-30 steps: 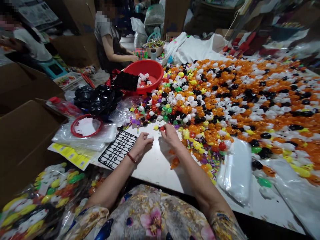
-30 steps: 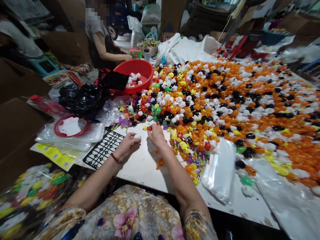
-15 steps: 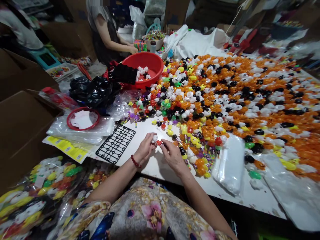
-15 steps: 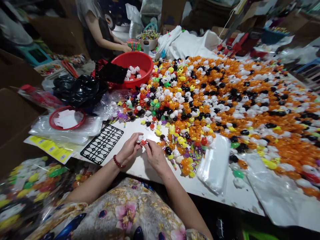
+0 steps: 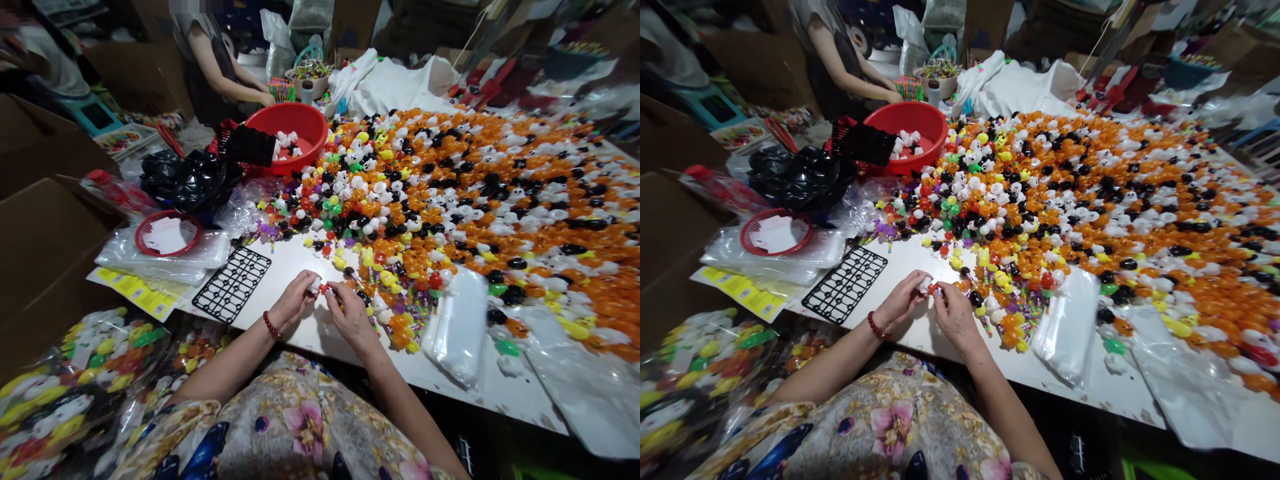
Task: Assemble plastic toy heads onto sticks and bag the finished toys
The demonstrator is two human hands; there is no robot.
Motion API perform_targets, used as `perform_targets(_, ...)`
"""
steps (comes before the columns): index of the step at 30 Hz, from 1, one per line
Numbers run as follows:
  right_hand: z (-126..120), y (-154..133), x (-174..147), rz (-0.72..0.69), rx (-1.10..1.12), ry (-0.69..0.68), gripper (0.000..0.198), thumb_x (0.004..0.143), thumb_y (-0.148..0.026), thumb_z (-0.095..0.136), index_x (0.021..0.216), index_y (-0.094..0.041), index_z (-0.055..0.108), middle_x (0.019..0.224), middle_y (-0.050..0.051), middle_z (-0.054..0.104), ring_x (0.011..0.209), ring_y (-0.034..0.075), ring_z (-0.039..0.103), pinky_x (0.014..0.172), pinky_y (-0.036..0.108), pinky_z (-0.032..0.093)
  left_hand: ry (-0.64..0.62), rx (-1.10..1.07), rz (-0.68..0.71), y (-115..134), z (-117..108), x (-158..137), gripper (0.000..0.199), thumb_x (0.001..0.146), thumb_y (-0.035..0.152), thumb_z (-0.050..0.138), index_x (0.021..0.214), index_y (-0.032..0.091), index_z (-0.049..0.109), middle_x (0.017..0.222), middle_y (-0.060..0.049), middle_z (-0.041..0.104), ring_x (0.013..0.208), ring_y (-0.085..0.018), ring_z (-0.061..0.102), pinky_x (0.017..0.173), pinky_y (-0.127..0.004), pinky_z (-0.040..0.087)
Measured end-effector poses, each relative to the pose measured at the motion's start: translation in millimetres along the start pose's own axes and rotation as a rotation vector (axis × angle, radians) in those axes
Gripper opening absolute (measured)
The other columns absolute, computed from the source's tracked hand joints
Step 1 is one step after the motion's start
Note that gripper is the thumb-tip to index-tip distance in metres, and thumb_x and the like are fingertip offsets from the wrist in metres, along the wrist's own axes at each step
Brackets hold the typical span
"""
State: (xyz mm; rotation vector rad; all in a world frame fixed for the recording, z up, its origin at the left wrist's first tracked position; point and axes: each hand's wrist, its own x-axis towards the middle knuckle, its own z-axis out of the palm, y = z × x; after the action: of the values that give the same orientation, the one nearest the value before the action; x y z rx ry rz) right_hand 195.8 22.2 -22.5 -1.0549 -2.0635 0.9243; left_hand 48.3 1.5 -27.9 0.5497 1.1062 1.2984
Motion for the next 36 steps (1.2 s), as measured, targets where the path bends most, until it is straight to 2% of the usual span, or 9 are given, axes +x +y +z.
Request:
perform_targets(6,-1,-3,-1,0.083,0.088,-0.036,0.023,0.091,-0.031,0.05,0.102,-0.02,0.067,0.095,0.008,0.073,0.084,0.02,0.067,0.074,0.031,0.052,-0.02,0.189,0.05,-2,-3,-4,0.034,0.078,0.053,0.063,0.077,0.02,0.054,0.07,0.003,0.052,0.062,-0.012,0.046,0.056,-0.023,0.039)
perform_targets(11,-3,-8,-3,0.144,0.131,-0.064,0.019,0.089,-0.034,0.055,0.092,-0.02,0.067,0.086,0.005,0.072,0.074,0.018,0.064,0.067,0.028,0.051,0.099,0.618,0.297,-3,-5,-8,0.028,0.092,0.04,0.045,0.073,0.022,0.056,0.062,0.002,0.048,0.06,-0.016,0.046,0.062,-0.028,0.038)
perform_targets(14,-4,-10,-6,0.11,0.09,-0.087,0.017,0.089,-0.031,0.054,0.089,-0.021,0.067,0.08,0.003,0.07,0.071,0.017,0.062,0.068,0.028,0.049,0.123,0.723,0.402,-4,-6,-10,0.024,0.091,0.032,0.047,0.069,0.024,0.054,0.062,0.0,0.048,0.06,-0.017,0.046,0.067,-0.028,0.038)
perform_targets(17,-2,-9,-10,0.061,0.076,-0.122,0.016,0.09,-0.029,0.053,0.087,-0.022,0.067,0.077,0.003,0.068,0.07,0.017,0.061,0.068,0.029,0.049,0.056,0.741,0.396,-5,-5,-11,0.025,0.086,0.031,0.054,0.062,0.025,0.05,0.059,0.001,0.044,0.056,-0.016,0.041,0.066,-0.029,0.036)
perform_targets(21,10,-4,-18,0.035,0.052,-0.087,0.017,0.09,-0.026,0.05,0.088,-0.022,0.066,0.079,0.005,0.067,0.072,0.018,0.061,0.07,0.03,0.049,0.078,0.658,0.342,-10,-1,-13,0.029,0.085,0.037,0.056,0.059,0.025,0.05,0.057,0.001,0.045,0.055,-0.016,0.041,0.064,-0.029,0.036)
perform_targets(25,19,9,-20,0.121,0.108,-0.069,0.017,0.089,-0.028,0.05,0.088,-0.021,0.065,0.082,0.005,0.068,0.075,0.019,0.061,0.071,0.031,0.049,0.12,0.575,0.252,-16,0,-11,0.037,0.085,0.049,0.057,0.06,0.023,0.053,0.057,0.001,0.05,0.058,-0.015,0.045,0.063,-0.028,0.04)
perform_targets(30,5,21,-12,0.319,0.454,-0.145,0.03,0.087,-0.045,0.056,0.101,-0.021,0.067,0.093,0.004,0.07,0.082,0.018,0.063,0.072,0.03,0.051,-0.046,0.228,-0.017,-16,-4,-5,0.049,0.083,0.066,0.055,0.085,0.017,0.064,0.068,0.0,0.057,0.053,-0.01,0.046,0.05,-0.023,0.039)
perform_targets(33,-2,22,-10,0.387,0.603,-0.135,0.041,0.084,-0.052,0.061,0.113,-0.024,0.067,0.101,0.004,0.071,0.088,0.018,0.063,0.074,0.03,0.052,-0.152,0.011,-0.111,-10,-6,-5,0.044,0.075,0.056,0.072,0.095,0.017,0.067,0.08,-0.002,0.062,0.059,-0.008,0.053,0.053,-0.019,0.042)
perform_targets(36,-2,23,-12,0.451,0.747,-0.103,0.044,0.079,-0.053,0.069,0.114,-0.026,0.069,0.095,0.004,0.071,0.081,0.017,0.062,0.071,0.029,0.052,-0.169,-0.114,-0.171,-6,-6,-6,0.04,0.069,0.043,0.082,0.096,0.017,0.069,0.092,-0.005,0.066,0.075,-0.012,0.062,0.066,-0.021,0.05)
